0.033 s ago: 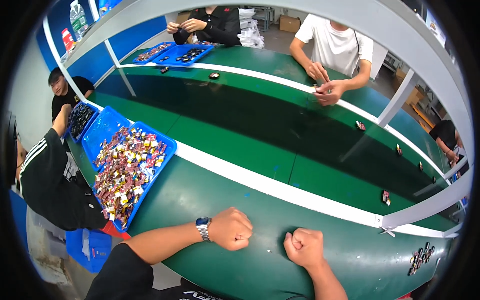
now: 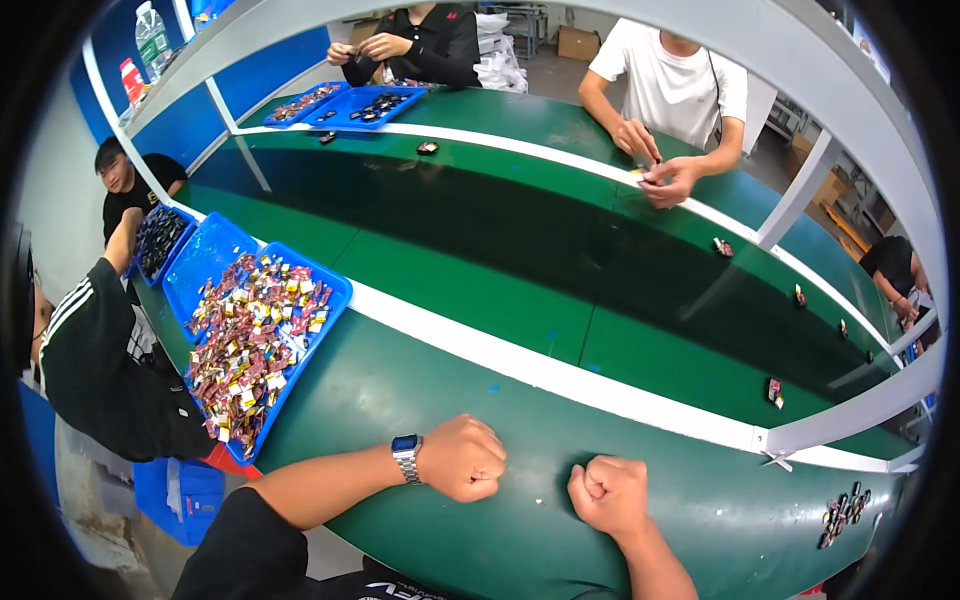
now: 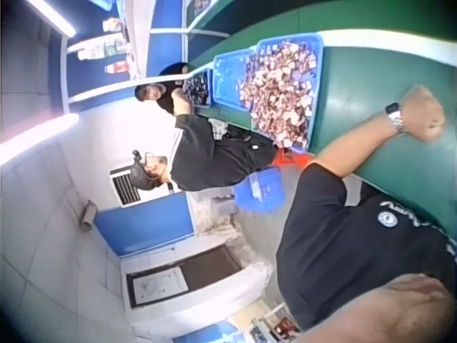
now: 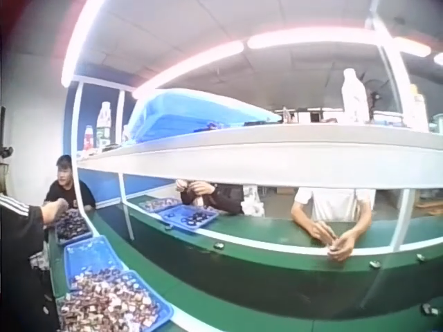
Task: Assembling small electronic components with stickers or labels on a production line.
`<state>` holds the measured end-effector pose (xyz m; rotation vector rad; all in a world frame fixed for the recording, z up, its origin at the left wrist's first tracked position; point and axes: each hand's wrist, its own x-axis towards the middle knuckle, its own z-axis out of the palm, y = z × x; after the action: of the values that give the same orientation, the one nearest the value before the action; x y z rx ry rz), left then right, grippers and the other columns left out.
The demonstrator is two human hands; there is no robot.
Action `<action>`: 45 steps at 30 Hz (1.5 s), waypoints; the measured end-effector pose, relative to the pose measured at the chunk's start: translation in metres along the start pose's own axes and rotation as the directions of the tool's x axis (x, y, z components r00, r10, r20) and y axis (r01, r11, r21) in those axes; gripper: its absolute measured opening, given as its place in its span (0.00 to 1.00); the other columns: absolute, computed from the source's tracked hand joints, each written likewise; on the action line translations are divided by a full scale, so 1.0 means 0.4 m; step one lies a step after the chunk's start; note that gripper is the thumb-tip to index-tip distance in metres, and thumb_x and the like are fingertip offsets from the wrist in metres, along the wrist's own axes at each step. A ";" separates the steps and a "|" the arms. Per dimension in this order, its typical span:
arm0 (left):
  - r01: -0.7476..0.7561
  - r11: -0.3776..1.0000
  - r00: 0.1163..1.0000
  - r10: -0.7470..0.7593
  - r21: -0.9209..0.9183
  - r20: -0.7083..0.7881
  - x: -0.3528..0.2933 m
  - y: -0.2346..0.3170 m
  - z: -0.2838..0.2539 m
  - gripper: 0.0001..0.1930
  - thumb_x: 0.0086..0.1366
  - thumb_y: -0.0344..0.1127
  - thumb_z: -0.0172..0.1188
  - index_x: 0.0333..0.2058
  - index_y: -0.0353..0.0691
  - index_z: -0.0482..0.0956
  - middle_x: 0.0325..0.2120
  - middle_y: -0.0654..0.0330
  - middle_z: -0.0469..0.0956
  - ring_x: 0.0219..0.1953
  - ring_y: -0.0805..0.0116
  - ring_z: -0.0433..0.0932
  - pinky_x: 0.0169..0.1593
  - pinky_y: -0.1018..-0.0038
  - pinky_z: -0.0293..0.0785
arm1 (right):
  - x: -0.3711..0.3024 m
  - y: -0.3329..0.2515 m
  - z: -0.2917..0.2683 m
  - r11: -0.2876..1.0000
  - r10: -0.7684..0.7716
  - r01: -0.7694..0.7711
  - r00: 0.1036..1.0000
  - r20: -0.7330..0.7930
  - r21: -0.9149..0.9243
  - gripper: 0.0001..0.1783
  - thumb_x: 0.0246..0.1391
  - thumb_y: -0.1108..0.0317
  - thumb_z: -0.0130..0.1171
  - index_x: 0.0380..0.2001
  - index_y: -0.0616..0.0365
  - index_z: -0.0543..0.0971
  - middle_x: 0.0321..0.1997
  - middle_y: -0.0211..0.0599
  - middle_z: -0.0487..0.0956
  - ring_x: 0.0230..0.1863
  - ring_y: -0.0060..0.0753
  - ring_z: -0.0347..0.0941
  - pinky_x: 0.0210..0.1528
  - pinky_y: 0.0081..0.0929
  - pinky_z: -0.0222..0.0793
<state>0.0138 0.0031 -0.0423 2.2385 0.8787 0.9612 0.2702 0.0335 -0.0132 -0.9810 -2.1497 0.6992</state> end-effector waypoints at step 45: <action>-0.450 0.701 0.891 0.310 0.554 0.331 0.234 0.053 0.213 0.05 0.38 0.36 0.60 0.10 0.45 0.76 0.15 0.58 0.78 0.21 0.59 0.79 0.25 0.65 0.71 | -0.016 -0.506 0.363 0.445 -0.806 0.518 0.587 0.075 0.730 0.15 0.49 0.71 0.61 0.43 0.58 0.79 0.48 0.38 0.77 0.50 0.45 0.73 0.52 0.41 0.67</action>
<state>0.1368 0.0396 -0.0398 3.1286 0.6996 0.6153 0.0759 -0.1157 0.0317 0.4996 -2.1075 1.1637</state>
